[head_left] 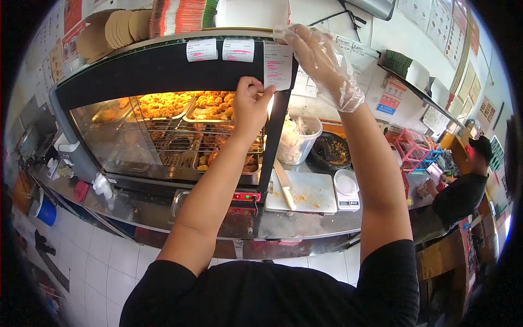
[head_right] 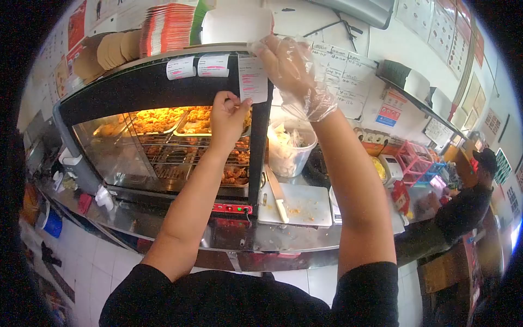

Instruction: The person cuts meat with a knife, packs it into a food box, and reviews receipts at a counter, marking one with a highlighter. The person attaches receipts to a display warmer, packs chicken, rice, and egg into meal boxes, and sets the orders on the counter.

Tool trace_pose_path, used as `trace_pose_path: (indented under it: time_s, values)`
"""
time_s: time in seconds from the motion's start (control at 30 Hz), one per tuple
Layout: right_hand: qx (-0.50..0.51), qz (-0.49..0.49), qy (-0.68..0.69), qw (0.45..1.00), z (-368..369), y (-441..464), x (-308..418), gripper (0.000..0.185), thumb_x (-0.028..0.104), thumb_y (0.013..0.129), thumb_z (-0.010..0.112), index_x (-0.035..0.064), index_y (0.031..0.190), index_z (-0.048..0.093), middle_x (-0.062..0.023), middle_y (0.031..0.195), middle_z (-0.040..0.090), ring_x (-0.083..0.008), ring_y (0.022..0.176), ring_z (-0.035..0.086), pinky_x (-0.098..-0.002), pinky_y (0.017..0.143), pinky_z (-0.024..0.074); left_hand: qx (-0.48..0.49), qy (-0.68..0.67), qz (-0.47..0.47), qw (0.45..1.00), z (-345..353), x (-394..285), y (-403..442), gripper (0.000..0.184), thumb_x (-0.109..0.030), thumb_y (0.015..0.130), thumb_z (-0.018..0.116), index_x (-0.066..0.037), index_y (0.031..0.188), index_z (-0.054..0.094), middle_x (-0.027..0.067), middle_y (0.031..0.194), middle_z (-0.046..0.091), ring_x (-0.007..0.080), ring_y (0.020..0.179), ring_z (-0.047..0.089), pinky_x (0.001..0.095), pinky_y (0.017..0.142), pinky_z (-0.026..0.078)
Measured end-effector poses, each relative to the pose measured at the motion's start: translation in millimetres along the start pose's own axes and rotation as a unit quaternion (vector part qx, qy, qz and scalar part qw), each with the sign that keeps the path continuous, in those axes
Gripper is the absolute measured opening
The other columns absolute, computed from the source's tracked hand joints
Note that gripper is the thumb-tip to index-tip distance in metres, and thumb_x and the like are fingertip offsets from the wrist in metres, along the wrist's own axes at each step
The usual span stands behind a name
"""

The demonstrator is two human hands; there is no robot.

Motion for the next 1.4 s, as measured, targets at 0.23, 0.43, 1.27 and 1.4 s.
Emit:
trace_pose_path:
  time_s: [0.23, 0.43, 1.27, 1.4]
  values:
    - [-0.022, -0.008, -0.033, 0.999, -6, 1, 6, 0.023, 0.008, 0.076, 0.054, 0.0118, 0.098, 0.059, -0.0051, 0.089, 0.060, -0.0244, 0.069, 0.058, -0.0374, 0.059, 0.0476, 0.002, 0.013, 0.018, 1.000, 1, 0, 0, 0.027, -0.006, 0.080, 0.068, -0.004, 0.088, 0.042, 0.0054, 0.066, 0.060, 0.0057, 0.051, 0.046, 0.0214, 0.047, 0.035]
    - [-0.041, -0.031, -0.035, 0.998, 0, -2, 1, 0.024, 0.008, 0.077, 0.057, 0.0086, 0.101, 0.058, -0.0064, 0.090, 0.060, -0.0248, 0.069, 0.058, -0.0379, 0.060, 0.0466, -0.010, 0.033, 0.053, 0.998, 2, 0, -3, 0.026, -0.007, 0.082, 0.068, -0.005, 0.088, 0.042, 0.0013, 0.063, 0.053, 0.0047, 0.051, 0.041, 0.0209, 0.047, 0.033]
    - [0.316, 0.177, 0.003, 0.932, -347, -190, -105, 0.042, 0.027, 0.088, 0.056, 0.0093, 0.125, 0.050, -0.0147, 0.125, 0.053, -0.0346, 0.121, 0.044, -0.0472, 0.106, 0.0284, -0.186, 0.131, -0.164, 0.960, -10, 47, -234, 0.018, -0.016, 0.086, 0.064, -0.009, 0.095, 0.052, -0.0016, 0.081, 0.053, 0.0058, 0.065, 0.050, 0.0195, 0.055, 0.040]
    - [0.335, 0.278, -0.002, 0.900, -417, -308, -192, 0.044, 0.028, 0.088, 0.056, 0.0083, 0.126, 0.049, -0.0187, 0.126, 0.051, -0.0395, 0.114, 0.049, -0.0455, 0.097, 0.0402, -0.216, 0.052, -0.269, 0.937, 57, 81, -289, 0.018, -0.020, 0.089, 0.060, -0.011, 0.100, 0.051, -0.0009, 0.085, 0.053, 0.0050, 0.062, 0.045, 0.0185, 0.053, 0.034]
Point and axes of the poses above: each hand's wrist, its own y-axis towards the middle knuckle, its own z-axis out of the palm, x = y × z, the point moved 2 cm from there along y, towards the middle knuckle
